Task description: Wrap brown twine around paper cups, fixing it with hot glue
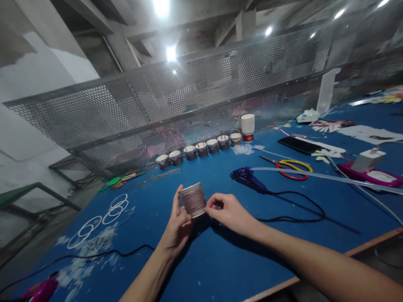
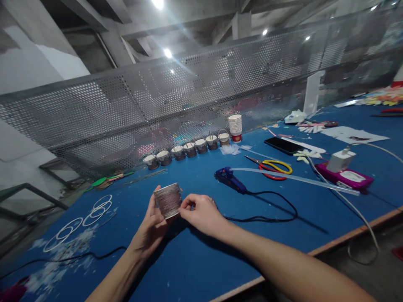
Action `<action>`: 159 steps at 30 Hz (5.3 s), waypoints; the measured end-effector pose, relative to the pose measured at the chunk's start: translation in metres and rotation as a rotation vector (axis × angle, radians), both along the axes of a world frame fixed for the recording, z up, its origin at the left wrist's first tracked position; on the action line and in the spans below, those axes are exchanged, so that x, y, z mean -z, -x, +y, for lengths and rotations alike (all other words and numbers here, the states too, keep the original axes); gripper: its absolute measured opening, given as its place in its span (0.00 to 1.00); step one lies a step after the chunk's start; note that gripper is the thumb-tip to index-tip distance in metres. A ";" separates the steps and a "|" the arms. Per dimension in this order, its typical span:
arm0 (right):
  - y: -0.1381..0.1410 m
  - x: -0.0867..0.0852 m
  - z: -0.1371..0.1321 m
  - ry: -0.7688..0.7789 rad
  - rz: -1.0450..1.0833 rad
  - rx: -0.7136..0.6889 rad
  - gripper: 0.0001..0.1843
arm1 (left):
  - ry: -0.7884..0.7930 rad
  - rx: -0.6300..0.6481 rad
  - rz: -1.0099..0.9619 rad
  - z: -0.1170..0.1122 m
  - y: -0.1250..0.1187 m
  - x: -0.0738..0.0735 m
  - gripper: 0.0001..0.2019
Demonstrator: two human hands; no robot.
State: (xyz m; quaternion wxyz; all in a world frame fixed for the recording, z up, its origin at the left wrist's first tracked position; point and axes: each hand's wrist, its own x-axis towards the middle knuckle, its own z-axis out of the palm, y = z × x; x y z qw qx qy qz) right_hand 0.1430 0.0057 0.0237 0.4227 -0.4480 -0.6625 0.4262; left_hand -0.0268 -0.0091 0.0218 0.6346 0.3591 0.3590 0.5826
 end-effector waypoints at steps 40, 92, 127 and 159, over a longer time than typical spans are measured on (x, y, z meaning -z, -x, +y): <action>-0.137 -0.006 0.009 -0.102 -0.879 0.389 0.16 | 0.009 -0.262 0.111 0.021 0.007 0.010 0.37; -0.055 0.019 0.000 -0.327 -0.454 -0.149 0.11 | 0.026 -0.294 0.056 0.022 -0.011 0.015 0.33; -0.061 0.012 -0.002 -0.245 -0.387 -0.077 0.14 | 0.043 -0.165 -0.010 0.019 -0.007 0.013 0.34; -0.061 0.008 -0.005 -0.252 -0.377 -0.082 0.14 | 0.034 -0.152 -0.008 0.017 -0.004 0.013 0.31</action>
